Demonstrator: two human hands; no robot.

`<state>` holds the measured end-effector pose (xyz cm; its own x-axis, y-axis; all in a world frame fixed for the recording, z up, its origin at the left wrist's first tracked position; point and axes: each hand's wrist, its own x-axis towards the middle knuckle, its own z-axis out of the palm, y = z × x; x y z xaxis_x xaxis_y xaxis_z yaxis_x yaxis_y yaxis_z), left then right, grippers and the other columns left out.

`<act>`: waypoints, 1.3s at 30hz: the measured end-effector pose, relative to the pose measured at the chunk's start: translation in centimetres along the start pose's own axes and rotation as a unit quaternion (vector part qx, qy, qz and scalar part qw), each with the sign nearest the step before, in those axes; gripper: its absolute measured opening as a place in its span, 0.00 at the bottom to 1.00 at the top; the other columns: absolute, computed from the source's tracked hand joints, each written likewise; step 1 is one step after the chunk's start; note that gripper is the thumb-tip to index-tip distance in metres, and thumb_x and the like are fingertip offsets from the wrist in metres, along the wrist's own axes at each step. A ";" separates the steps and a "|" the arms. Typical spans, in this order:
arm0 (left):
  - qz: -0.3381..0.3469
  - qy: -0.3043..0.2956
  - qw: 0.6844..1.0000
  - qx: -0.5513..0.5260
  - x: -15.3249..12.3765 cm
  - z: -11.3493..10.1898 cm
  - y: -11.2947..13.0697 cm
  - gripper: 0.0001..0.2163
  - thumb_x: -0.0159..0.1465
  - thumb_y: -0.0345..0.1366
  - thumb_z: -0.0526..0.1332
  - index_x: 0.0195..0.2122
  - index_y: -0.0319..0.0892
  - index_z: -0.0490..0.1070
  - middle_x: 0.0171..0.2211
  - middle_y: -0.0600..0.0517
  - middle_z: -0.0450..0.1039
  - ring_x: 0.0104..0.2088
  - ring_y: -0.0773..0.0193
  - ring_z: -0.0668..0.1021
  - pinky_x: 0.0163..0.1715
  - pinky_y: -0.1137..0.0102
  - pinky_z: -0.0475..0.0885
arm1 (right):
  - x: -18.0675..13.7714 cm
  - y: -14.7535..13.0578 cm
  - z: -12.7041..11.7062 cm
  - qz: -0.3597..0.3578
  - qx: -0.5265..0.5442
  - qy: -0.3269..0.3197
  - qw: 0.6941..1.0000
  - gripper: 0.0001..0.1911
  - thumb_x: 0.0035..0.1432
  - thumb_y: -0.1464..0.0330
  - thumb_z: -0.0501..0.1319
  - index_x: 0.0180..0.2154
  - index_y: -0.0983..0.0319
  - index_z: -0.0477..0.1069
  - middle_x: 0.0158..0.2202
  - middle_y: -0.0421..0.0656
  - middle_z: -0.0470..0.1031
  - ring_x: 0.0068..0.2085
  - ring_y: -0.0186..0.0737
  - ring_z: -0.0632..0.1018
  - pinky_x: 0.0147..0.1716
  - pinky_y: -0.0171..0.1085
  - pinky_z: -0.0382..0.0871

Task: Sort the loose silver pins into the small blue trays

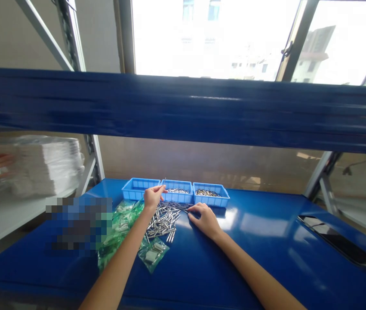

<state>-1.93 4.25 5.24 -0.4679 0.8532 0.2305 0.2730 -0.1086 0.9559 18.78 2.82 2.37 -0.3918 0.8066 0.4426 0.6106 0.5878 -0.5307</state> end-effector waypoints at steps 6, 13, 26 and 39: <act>-0.025 -0.031 0.999 -0.033 -0.7 1.1 0.4 0.15 0.53 0.42 0.58 0.34 0.34 0.73 0.31 0.45 0.76 0.14 0.75 0.66 0.11 0.77 0.55 | -0.1 -0.1 0.0 0.045 -0.035 0.016 0.998 0.09 0.49 0.64 0.56 0.30 0.57 0.73 0.30 0.40 0.73 0.34 0.38 0.70 0.31 0.34 0.60; -0.071 -0.046 0.990 -0.113 -1.1 1.1 0.5 0.15 0.57 0.34 0.56 0.44 0.31 0.68 0.39 0.40 0.73 0.14 0.77 0.67 0.09 0.80 0.50 | -0.1 -0.3 -0.1 0.078 -0.048 0.015 0.996 0.09 0.47 0.61 0.58 0.29 0.56 0.73 0.26 0.39 0.72 0.30 0.36 0.71 0.26 0.32 0.58; -0.040 -0.116 0.986 -0.112 -1.6 0.3 1.5 0.19 0.58 0.43 0.54 0.47 0.37 0.62 0.41 0.42 0.70 0.14 0.78 0.67 0.09 0.80 0.47 | 0.1 -0.3 0.2 0.075 0.017 0.033 0.996 0.09 0.50 0.61 0.57 0.29 0.56 0.74 0.29 0.38 0.75 0.29 0.36 0.72 0.26 0.33 0.60; 0.037 -0.243 0.965 -0.089 -4.4 1.0 3.5 0.18 0.52 0.50 0.58 0.31 0.37 0.71 0.23 0.54 0.67 0.12 0.78 0.64 0.10 0.79 0.48 | 0.2 -4.2 -1.1 0.052 0.247 0.163 0.954 0.11 0.50 0.62 0.59 0.33 0.61 0.73 0.30 0.41 0.75 0.28 0.33 0.71 0.26 0.31 0.62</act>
<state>1.92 0.60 7.43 0.0081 0.9735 0.2284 0.1213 -0.2277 0.9662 16.81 0.45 5.49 -0.0627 0.8470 0.5279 0.2042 0.5286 -0.8239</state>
